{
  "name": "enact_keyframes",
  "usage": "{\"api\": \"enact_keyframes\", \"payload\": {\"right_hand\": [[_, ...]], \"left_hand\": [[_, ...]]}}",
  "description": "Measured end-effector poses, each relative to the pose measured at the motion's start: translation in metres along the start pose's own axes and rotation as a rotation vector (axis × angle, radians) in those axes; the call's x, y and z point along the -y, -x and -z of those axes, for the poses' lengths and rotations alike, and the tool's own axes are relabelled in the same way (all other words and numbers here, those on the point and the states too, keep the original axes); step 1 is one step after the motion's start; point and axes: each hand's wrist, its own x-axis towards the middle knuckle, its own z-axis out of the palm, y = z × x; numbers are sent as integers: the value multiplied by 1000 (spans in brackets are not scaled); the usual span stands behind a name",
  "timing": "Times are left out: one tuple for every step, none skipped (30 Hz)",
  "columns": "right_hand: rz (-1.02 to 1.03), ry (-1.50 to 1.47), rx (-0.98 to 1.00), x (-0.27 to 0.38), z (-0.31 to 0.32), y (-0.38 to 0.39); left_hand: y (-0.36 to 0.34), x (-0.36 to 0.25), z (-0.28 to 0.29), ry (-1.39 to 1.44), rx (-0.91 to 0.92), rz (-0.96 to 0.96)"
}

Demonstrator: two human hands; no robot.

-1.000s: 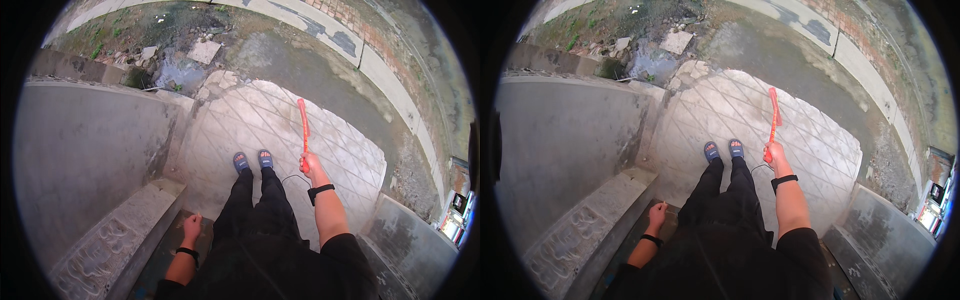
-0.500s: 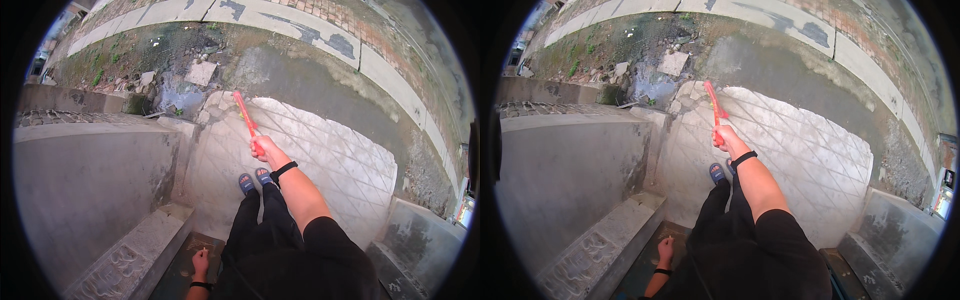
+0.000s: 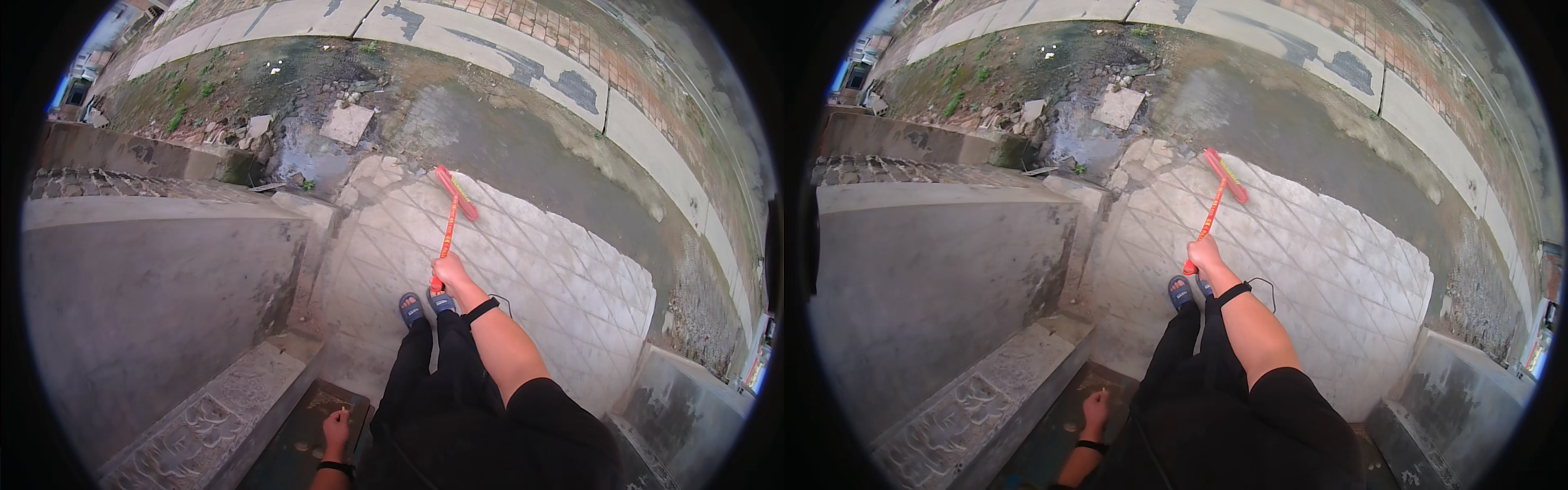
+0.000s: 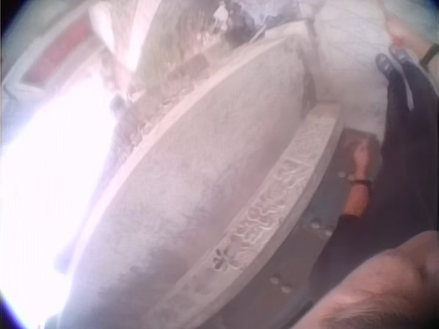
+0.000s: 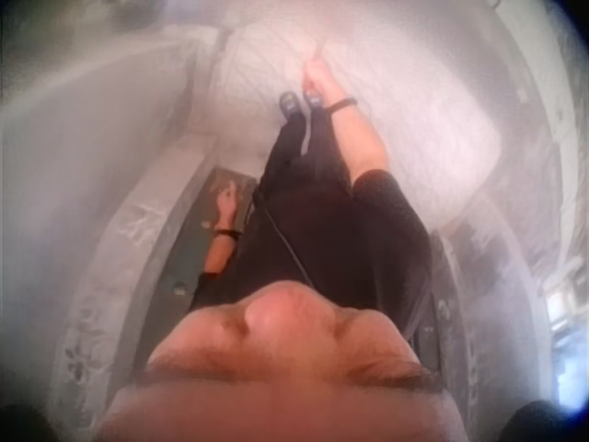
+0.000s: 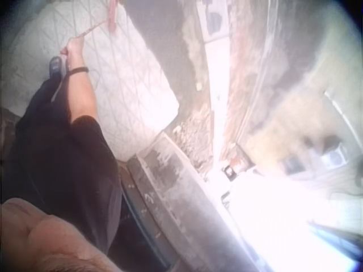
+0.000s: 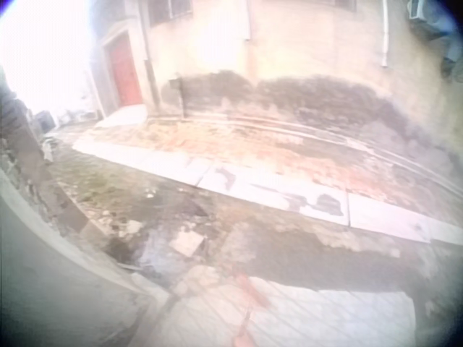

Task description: The person sweeps a concrete floor with a red broom, moving debris toward the doorway and outside. They sweep around a bicycle, clothes rack, and a small stool, then exit to the exterior and sweep the threshold before returning inside to continue sweeping.

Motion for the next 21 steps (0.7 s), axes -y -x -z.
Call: {"api": "enact_keyframes", "payload": {"right_hand": [[-55, 18, -38, 0, -7, -11], [-62, -24, 39, 3, -13, -22], [-81, -57, 87, 6, -20, -31], [-91, -94, 134, 9, -23, -39], [-52, -50, 199, 12, -29, -45], [-61, -74, 270, 16, -27, -49], [-69, -98, 342, 22, -22, -53], [-87, -113, 390, 29, -17, -56], [-121, -163, 419, 34, -12, -56], [-103, -217, 525, 36, -12, -54], [-94, -254, 555, 37, -11, -48], [-87, -291, 599, 36, -11, -40], [-59, -252, 557, 33, -16, -30], [-31, -213, 530, 26, -24, -17], [-2, -168, 491, 19, -31, -2], [11, -143, 464, 12, -35, 15], [31, -114, 425, 4, -37, 32], [47, -84, 385, -7, -39, 49], [45, -65, 325, -17, -43, 64], [57, -27, 288, -27, -47, 77], [65, 9, 249, -40, -49, 90]], "left_hand": [[4, 3, 0, 17, -10, -22], [6, 4, 0, 18, -19, -23], [9, 6, 0, 18, -22, -14], [12, 8, 0, 7, -29, -6], [15, 10, 1, -4, -29, 9], [16, 12, 1, -15, -29, 23], [17, 14, 0, -9, -38, 29], [18, 16, -1, -1, -48, 33], [19, 19, -1, 0, -52, 50], [19, 20, -2, 23, -66, 22], [19, 22, -1, 41, -74, 9], [20, 23, 0, 41, -68, 37], [21, 24, 1, 49, -72, 7], [22, 24, 2, 41, -62, 17], [23, 23, 2, 10, -50, 66], [25, 22, 2, 24, -53, 43], [26, 21, 1, 17, -54, 54], [28, 21, 0, 8, -53, 70], [30, 21, -2, 27, -62, 56], [29, 21, -5, 45, -72, 37], [31, 24, -7, 55, -79, 13]]}}
